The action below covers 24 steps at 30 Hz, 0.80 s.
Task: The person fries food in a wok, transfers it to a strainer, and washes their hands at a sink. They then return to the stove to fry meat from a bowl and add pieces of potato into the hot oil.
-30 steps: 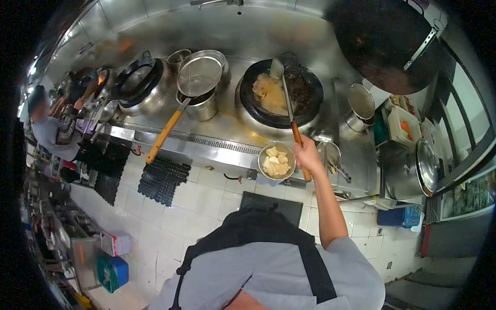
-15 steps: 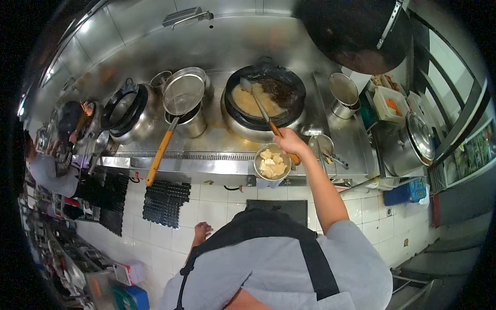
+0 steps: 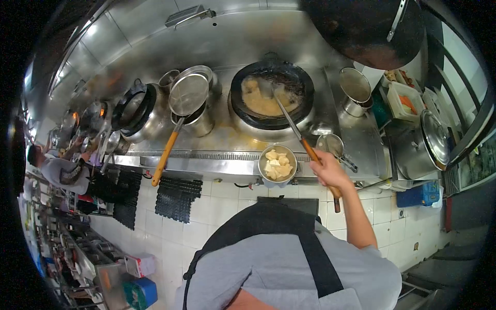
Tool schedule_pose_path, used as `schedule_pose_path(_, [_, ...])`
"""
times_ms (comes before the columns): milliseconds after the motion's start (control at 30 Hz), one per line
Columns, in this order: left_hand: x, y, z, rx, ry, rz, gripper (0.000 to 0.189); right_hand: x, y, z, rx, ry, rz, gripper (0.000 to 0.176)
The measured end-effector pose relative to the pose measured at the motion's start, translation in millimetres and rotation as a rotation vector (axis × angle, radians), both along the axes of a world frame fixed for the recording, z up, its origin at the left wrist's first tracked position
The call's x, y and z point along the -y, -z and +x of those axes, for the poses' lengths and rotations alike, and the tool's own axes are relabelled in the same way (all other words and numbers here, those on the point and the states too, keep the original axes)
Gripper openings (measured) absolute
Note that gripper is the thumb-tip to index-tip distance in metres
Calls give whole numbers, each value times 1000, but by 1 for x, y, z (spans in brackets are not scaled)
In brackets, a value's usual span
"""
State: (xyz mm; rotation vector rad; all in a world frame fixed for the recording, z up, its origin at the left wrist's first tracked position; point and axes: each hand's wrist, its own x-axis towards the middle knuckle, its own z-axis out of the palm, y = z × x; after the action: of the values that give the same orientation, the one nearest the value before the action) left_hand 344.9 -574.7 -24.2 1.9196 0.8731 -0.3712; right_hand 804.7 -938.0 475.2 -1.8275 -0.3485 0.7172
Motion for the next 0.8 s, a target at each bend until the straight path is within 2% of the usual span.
schedule_pose_path(33, [0, -1, 1, 0, 13, 7, 16, 7, 0, 5, 6, -50, -60, 45])
schedule_pose_path(133, [-4, -5, 7, 38, 98, 48, 15, -1, 31, 36, -148, -70, 116, 42])
schedule_pose_path(200, [-9, -26, 23, 78, 62, 21, 15, -11, 44, 39, -121, 4, 169, 45])
schedule_pose_path(267, [-9, -62, 47, 69, -238, -156, 17, -13, 44, 37, -96, 82, 175, 50])
schedule_pose_path(333, [-2, -112, 81, 58, -508, -255, 18, 12, 17, 23, 65, 104, 21, 46])
schedule_pose_path(400, [2, -130, 99, 97, -603, -277, 21, 36, -12, 17, 138, 98, -136, 43])
schedule_pose_path(433, [3, -128, 100, 140, -615, -297, 22, 45, -13, 20, 83, 74, -139, 40])
schedule_pose_path(567, [15, -138, 95, 3, -463, -298, 18, 54, -7, 38, -187, 17, -50, 28])
schedule_pose_path(633, [-3, -30, 58, 32, -205, -252, 17, 45, -1, 42, -369, 38, 90, 20])
schedule_pose_path(667, [-5, -6, 51, 59, -85, -225, 17, 33, -1, 42, -464, 62, 186, 15])
schedule_pose_path(700, [-3, -6, 49, 52, -70, -170, 18, 23, -1, 45, -556, 85, 283, 12])
schedule_pose_path(767, [4, -7, 46, 36, -42, -63, 21, 5, 18, 62, -717, 94, 488, 21])
schedule_pose_path(800, [3, -6, 47, 128, 164, 119, 19, -3, 29, 70, -798, 95, 586, 26])
